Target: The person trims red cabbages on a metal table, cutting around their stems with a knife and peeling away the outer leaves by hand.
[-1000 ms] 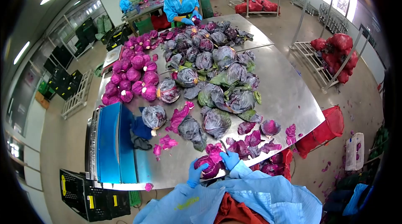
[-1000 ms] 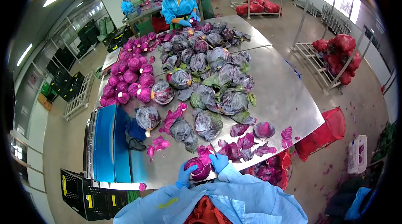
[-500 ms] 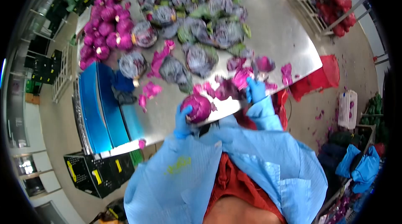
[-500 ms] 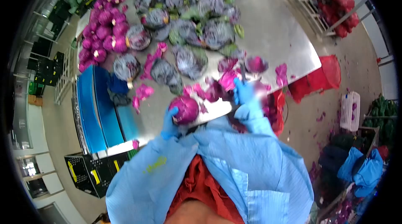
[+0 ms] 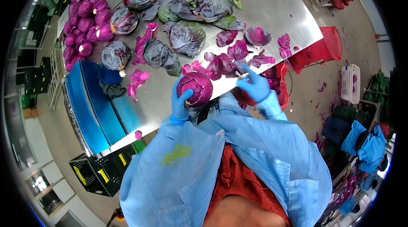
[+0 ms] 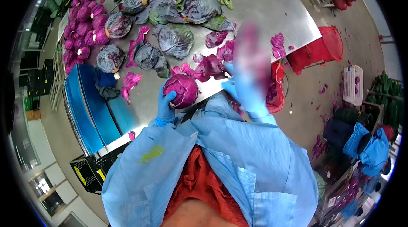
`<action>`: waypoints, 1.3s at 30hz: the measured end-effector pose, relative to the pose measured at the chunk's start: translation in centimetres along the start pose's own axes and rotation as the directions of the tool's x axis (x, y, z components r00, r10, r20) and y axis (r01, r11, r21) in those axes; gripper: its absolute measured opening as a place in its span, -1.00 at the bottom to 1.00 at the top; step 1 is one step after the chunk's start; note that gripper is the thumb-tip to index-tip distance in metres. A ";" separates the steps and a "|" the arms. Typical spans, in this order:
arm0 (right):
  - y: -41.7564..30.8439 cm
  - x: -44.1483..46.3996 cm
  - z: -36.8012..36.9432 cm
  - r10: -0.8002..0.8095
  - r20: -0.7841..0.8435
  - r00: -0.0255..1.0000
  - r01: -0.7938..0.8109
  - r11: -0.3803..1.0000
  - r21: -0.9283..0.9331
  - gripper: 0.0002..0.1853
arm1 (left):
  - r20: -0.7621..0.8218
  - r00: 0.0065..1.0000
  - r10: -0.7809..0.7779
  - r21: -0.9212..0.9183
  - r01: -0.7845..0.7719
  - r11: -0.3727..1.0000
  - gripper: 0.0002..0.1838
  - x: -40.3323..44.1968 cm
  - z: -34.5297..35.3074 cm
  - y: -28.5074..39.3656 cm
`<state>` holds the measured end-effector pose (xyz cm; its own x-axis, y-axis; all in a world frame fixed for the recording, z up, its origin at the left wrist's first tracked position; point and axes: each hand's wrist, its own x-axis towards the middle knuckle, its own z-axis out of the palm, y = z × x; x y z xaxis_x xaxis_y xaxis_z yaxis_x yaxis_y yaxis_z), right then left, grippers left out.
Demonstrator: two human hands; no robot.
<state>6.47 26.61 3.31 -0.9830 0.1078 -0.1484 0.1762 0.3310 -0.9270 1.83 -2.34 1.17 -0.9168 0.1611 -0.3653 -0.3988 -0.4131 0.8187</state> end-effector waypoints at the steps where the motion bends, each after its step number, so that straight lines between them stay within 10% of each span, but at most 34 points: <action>1: -2.0 0.4 2.2 0.168 0.099 0.981 -0.182 0.971 0.154 -0.27 | 0.003 1.000 -0.001 0.010 0.001 1.000 -0.27 -0.1 0.5 0.2; 4: -3.9 1.9 6.1 -0.210 0.165 0.964 0.242 0.949 -0.204 -0.13 | 0.023 0.999 0.037 0.086 -0.039 0.996 -0.24 -0.5 1.6 0.5; 6: -5.4 2.0 7.1 -0.045 0.195 0.980 0.102 0.950 -0.295 -0.19 | 0.015 0.998 0.065 0.131 -0.067 0.989 -0.23 -1.0 1.9 0.7; 18: -2.4 1.4 9.8 -0.302 0.155 0.941 0.339 0.867 -0.366 -0.68 | -0.083 0.990 0.113 0.184 -0.096 0.978 -0.14 -2.4 1.5 0.2; 24: 0.2 2.3 9.8 -0.403 -0.006 0.915 0.400 0.911 -0.101 -0.87 | -0.071 0.996 0.062 0.128 -0.053 0.990 -0.14 -2.6 1.6 0.2; 28: -2.4 2.2 6.4 0.207 0.180 0.962 -0.262 0.888 0.378 -0.72 | 0.012 0.999 0.031 0.008 -0.031 0.999 -0.18 -2.3 1.8 0.1; 35: 3.1 -0.2 0.1 0.379 -0.037 0.925 -0.290 0.763 0.578 -0.52 | 0.188 0.966 -0.178 -0.344 0.234 0.909 -0.26 -2.3 0.7 0.3; 39: 5.9 -3.0 -6.2 0.497 -0.288 0.819 -0.571 0.755 -0.321 -0.51 | 0.106 0.970 -0.217 -0.357 0.241 0.903 -0.30 -1.9 1.3 1.4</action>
<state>10.77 34.03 0.41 -0.7028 0.5223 -0.4829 0.7108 0.4897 -0.5049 2.94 -2.09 3.58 -0.8053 0.3409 -0.4851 -0.5739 -0.6538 0.4931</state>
